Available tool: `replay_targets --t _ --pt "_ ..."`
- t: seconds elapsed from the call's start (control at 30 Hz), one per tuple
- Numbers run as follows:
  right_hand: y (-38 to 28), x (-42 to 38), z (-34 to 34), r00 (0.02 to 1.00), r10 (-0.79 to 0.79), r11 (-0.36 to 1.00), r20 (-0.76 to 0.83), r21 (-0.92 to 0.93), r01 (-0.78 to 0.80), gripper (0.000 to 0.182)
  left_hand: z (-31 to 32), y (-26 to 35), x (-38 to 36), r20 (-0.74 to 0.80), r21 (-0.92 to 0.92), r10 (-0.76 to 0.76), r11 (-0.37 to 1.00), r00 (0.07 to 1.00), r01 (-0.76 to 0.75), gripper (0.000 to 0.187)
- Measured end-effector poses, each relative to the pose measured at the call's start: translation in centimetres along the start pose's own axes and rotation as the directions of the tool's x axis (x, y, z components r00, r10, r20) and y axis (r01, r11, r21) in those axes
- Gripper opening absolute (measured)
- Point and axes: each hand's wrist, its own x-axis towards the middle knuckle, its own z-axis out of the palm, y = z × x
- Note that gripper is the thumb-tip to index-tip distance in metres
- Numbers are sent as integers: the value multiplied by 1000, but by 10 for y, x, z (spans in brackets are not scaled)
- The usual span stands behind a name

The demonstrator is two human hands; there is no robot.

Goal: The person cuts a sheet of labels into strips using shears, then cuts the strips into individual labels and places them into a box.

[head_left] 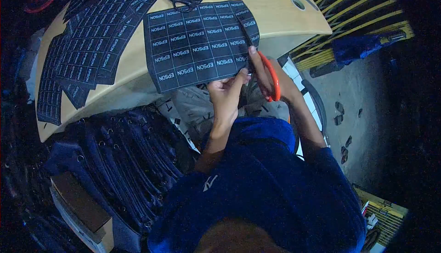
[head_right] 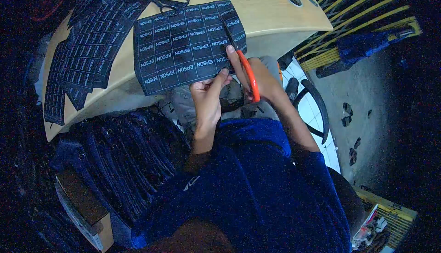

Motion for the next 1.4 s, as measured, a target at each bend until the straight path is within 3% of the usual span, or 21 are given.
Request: replay_targets --t 0.2,0.27,0.37,0.47,0.6,0.67,0.8,0.83,1.07,1.17,1.23,1.4 --pt "-3 -5 -4 998 53 998 32 -32 -52 62 1 3 0 9 2 11 1000 1000 -11 12" --pt "-1 -6 -3 999 33 997 -3 -64 -33 77 2 5 -1 2 1 4 1000 1000 -4 12" --pt "-6 -6 -3 995 98 994 5 -42 -98 78 1 3 0 3 2 2 1000 1000 -2 11" --pt "-11 -7 -2 998 54 996 -21 -76 -56 79 2 4 -1 2 -8 6 1000 1000 -6 11" --pt "-13 -6 -4 992 124 990 17 -68 -122 79 1 2 -1 6 15 6 1000 1000 -6 11" --pt "-11 -5 -5 995 101 991 21 -94 -99 64 2 2 -1 9 20 -4 1000 1000 3 11" --pt "-7 -4 -9 999 25 992 41 -122 -20 64 4 2 -2 -1 -2 6 1000 1000 -6 11" --pt "-21 -8 -8 990 136 984 33 -119 -132 63 4 4 -2 6 -3 8 1000 1000 -8 11" --pt "-6 -1 -7 997 69 982 -26 -176 -73 64 3 0 -1 28 -10 21 1000 999 -21 11" --pt "-10 -3 -5 989 144 973 -25 -181 -146 65 4 0 -1 19 -9 12 1000 1000 -12 11" --pt "-7 -4 -3 996 90 996 0 -2 -90 76 4 -1 -1 15 -10 11 1000 1000 -11 11" --pt "-6 -3 2 998 68 995 3 76 -68 72 2 -2 -2 -11 -7 8 1000 1000 -8 11"
